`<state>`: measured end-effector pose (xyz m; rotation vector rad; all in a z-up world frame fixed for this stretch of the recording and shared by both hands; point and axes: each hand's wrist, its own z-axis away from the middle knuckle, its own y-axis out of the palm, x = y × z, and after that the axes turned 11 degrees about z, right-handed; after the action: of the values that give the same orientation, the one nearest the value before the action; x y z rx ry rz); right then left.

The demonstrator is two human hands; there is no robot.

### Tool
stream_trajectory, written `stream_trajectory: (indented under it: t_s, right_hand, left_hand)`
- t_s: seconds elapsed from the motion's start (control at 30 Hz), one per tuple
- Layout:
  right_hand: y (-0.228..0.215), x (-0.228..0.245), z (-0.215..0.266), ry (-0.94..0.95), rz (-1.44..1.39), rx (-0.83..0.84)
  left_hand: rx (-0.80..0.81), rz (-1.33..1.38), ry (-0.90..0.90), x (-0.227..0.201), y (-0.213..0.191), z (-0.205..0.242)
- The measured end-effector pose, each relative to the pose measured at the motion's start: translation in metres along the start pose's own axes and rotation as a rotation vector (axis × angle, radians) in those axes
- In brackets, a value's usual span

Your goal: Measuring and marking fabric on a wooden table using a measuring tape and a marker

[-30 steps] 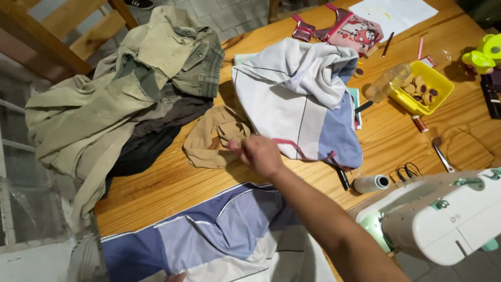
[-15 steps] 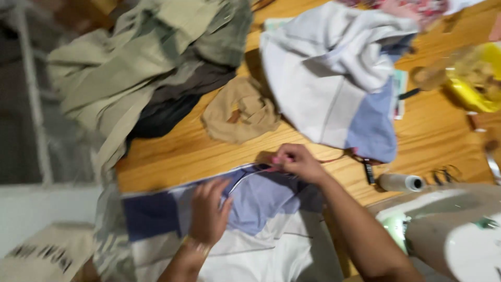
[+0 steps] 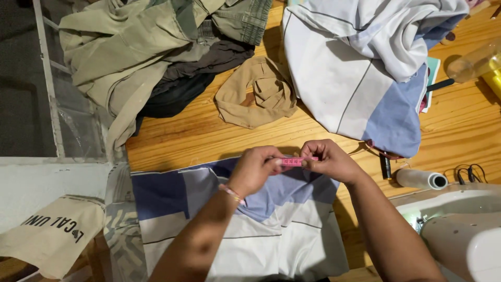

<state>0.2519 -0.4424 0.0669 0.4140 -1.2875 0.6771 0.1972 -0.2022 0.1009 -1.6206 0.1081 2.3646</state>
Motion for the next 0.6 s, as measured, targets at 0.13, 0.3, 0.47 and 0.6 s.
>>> stream_trajectory:
  t_s: [0.13, 0.3, 0.47, 0.6]
  right_hand:
    - [-0.003, -0.002, -0.001, 0.007, 0.009, -0.003]
    - [-0.005, -0.003, -0.007, 0.047, 0.059, 0.003]
    - [-0.015, -0.005, -0.019, 0.09, 0.117, 0.023]
    - [-0.02, -0.015, -0.035, 0.121, 0.175, 0.032]
  left_hand:
    - [0.069, 0.214, -0.148, 0.035, -0.048, -0.004]
    - [0.058, 0.198, -0.192, 0.077, -0.116, -0.006]
    - [-0.085, 0.197, -0.233, 0.121, -0.155, -0.014]
    - [-0.261, 0.22, -0.235, 0.146, -0.171, -0.018]
